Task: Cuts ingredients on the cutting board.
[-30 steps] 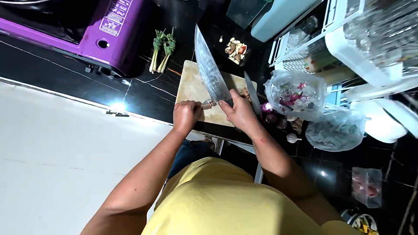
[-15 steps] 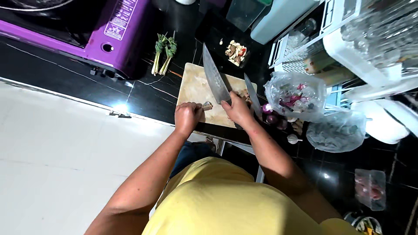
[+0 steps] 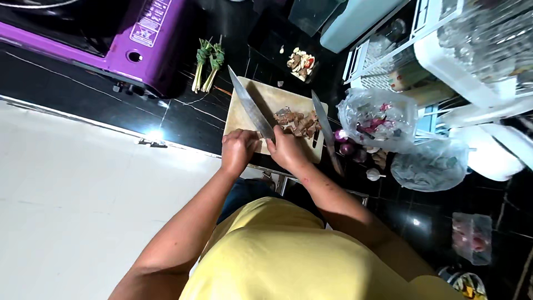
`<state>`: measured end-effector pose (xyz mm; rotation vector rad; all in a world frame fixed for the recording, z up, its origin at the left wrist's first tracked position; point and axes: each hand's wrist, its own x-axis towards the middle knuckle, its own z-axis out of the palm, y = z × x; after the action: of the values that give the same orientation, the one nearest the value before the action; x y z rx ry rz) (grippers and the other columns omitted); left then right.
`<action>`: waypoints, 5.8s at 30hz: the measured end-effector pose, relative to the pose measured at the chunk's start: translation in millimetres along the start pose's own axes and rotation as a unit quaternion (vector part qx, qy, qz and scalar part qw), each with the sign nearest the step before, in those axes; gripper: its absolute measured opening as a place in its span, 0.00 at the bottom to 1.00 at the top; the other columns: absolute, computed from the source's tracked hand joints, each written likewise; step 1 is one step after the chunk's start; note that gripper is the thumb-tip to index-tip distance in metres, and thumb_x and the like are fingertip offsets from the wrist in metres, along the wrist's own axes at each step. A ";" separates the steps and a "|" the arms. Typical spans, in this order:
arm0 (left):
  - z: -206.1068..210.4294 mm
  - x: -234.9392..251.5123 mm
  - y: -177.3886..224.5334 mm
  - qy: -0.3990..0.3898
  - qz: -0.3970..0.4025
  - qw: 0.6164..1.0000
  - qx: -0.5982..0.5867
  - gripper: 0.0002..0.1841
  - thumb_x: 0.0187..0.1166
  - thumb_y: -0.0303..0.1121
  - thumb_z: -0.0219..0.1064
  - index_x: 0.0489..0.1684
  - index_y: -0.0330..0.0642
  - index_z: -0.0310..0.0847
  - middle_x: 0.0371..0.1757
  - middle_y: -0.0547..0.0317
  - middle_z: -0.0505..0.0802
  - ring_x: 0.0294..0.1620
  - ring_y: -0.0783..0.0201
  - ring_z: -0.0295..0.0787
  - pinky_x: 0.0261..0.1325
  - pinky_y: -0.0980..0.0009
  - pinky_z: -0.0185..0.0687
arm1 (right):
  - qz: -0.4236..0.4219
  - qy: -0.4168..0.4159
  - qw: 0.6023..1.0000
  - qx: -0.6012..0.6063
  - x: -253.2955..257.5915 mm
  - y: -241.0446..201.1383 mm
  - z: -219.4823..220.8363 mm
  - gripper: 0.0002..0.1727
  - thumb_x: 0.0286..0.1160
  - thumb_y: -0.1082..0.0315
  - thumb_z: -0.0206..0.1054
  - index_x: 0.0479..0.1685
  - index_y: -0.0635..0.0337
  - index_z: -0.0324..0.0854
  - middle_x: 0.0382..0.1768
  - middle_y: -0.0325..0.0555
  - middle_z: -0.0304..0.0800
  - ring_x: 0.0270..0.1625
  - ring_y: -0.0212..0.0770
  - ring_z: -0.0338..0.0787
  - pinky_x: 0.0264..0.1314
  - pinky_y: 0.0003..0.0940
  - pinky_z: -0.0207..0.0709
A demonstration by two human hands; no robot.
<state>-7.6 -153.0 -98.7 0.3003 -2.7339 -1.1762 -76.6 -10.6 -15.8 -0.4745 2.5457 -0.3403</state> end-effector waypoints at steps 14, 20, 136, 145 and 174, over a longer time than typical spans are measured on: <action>0.9 9.7 0.4 -0.021 0.043 0.998 0.051 0.09 0.75 0.30 0.75 0.48 0.38 0.91 0.48 0.42 0.93 0.55 0.40 0.90 0.60 0.38 0.81 | 0.050 -0.027 0.985 0.161 -1.1 21.9 -13.5 0.20 0.88 0.55 0.63 0.69 0.58 0.73 0.30 0.56 0.86 0.22 0.49 0.88 0.27 0.47 0.85; 5.7 11.9 -1.9 -0.012 0.058 0.995 0.076 0.10 0.74 0.33 0.76 0.48 0.41 0.92 0.50 0.46 0.94 0.54 0.42 0.91 0.56 0.40 0.82 | 0.030 -0.001 0.997 0.064 -9.4 -0.2 -10.1 0.19 0.87 0.58 0.62 0.67 0.61 0.74 0.40 0.60 0.90 0.44 0.59 0.94 0.44 0.58 0.86; 1.9 25.4 106.2 0.060 0.287 0.956 -0.022 0.41 0.90 0.59 0.45 0.97 0.44 0.39 0.97 0.42 0.46 0.98 0.47 0.33 0.92 0.32 0.26 | -0.063 0.431 0.878 -0.196 -105.5 124.3 -66.2 0.25 0.71 0.61 0.72 0.69 0.55 0.84 0.48 0.52 0.96 0.50 0.56 0.93 0.51 0.51 0.81; 46.6 15.3 146.0 -0.021 0.452 0.887 0.095 0.41 0.88 0.66 0.40 0.90 0.44 0.63 0.91 0.55 0.69 0.95 0.54 0.53 0.93 0.40 0.38 | -0.105 0.439 0.871 -0.191 -98.7 121.4 -61.5 0.29 0.66 0.67 0.69 0.72 0.64 0.81 0.42 0.52 0.96 0.47 0.53 0.93 0.54 0.47 0.80; -126.1 9.8 -47.6 0.061 0.090 0.994 -0.014 0.37 0.90 0.51 0.40 0.89 0.30 0.58 0.88 0.29 0.66 0.90 0.37 0.59 0.89 0.43 0.54 | 0.041 0.171 0.960 0.218 -103.7 84.1 -196.0 0.27 0.75 0.64 0.72 0.74 0.58 0.77 0.48 0.49 0.91 0.44 0.41 0.91 0.49 0.43 0.87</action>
<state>15.9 -275.6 -46.9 0.1135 -2.5757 -1.1080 -120.9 135.1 166.1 -0.1496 2.6904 -1.0000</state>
